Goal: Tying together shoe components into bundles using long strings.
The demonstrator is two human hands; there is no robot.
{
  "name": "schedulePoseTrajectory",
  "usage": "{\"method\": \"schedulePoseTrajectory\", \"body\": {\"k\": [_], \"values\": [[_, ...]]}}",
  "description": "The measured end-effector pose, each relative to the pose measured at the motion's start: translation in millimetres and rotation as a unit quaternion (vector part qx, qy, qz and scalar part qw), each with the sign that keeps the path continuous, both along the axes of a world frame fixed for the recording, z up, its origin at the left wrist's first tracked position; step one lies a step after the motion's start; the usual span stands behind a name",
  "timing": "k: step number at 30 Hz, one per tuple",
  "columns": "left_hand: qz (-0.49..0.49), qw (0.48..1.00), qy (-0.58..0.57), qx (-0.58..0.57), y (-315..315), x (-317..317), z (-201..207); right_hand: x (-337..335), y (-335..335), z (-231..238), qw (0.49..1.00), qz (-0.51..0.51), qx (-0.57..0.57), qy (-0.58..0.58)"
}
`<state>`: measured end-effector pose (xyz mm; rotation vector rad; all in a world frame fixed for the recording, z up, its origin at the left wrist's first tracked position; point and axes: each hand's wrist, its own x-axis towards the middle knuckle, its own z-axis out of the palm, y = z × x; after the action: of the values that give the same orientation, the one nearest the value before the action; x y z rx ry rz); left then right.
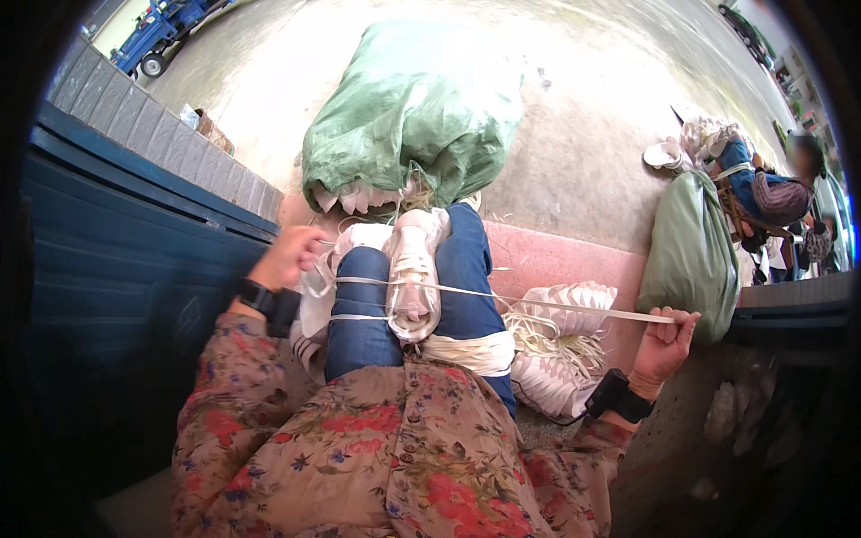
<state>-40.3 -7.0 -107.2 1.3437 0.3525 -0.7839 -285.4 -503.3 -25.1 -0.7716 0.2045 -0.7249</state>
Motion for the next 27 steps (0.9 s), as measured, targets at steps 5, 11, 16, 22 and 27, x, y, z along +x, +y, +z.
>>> {"method": "schedulePoseTrajectory", "body": {"k": [5,11,16,22,27], "values": [[0.121,0.989,-0.086,-0.005,94,16,44,-19,-12,-21,1.000,0.009,-0.016,0.007],[0.145,0.982,-0.120,0.032,148,19,89,-27,-45,-62,0.991,-0.069,0.032,0.114],[0.130,0.963,-0.185,0.145,146,19,93,-20,-44,-72,0.978,-0.112,0.025,0.173],[0.008,0.950,-0.226,0.214,46,-8,48,50,27,-62,0.969,-0.045,0.041,0.240],[-0.232,0.893,-0.328,0.206,-43,-71,-17,92,142,-82,0.809,0.275,-0.276,0.440]]}}
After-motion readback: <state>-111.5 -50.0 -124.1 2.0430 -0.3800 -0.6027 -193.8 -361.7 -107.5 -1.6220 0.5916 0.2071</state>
